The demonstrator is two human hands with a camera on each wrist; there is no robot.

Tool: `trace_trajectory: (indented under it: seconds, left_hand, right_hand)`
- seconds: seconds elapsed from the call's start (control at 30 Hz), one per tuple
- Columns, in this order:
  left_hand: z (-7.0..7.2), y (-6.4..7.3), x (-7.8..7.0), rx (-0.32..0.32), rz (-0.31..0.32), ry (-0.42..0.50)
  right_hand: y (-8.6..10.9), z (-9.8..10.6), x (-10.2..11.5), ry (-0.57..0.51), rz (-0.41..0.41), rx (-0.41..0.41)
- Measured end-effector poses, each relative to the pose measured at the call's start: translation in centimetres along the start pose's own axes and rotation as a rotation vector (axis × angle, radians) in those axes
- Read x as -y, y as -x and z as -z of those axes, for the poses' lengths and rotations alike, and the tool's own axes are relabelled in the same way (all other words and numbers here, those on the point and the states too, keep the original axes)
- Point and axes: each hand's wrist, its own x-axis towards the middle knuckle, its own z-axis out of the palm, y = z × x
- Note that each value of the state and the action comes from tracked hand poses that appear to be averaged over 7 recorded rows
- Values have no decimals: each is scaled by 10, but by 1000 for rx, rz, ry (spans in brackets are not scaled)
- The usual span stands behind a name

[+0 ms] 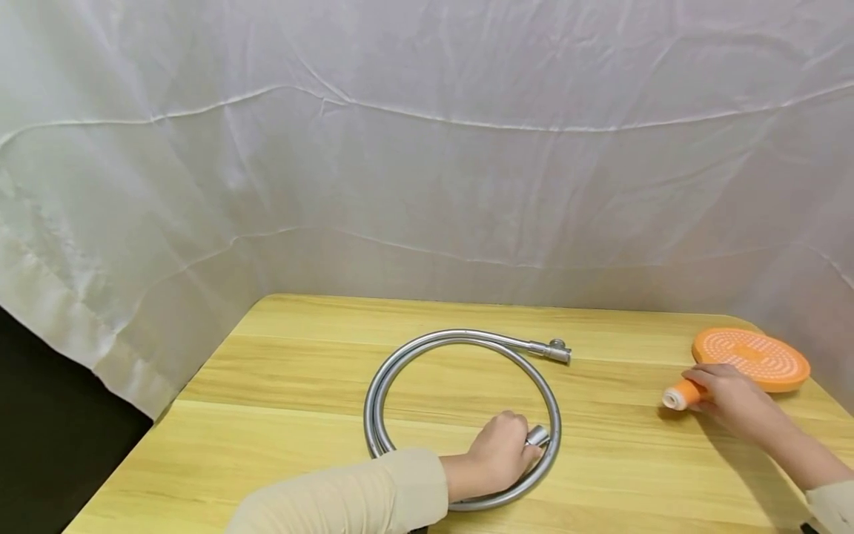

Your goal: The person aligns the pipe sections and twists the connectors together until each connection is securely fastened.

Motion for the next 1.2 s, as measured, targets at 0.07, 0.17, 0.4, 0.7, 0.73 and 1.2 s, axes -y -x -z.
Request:
trace_trajectory:
  seconds: [0.07, 0.17, 0.4, 0.7, 0.73, 1.2]
  left_hand:
    - [0, 0, -1, -7, 2, -2]
    - [-1, 0, -2, -6, 9, 2]
    - [-2, 0, -8, 11, 42, 29]
    - [-1, -5, 2, -30, -41, -26]
    - [-1, -5, 3, -26, -39, -22]
    - [-5, -5, 13, -4, 43, 233]
  right_hand:
    - [-1, -1, 2, 1, -5, 8]
    - [-2, -1, 6, -3, -15, 26]
    - [-4, -5, 13, -8, -4, 16]
    - [-6, -6, 20, 6, -6, 29]
    - [-6, -7, 20, 5, -4, 27]
    - [-11, -6, 32, 12, 11, 33]
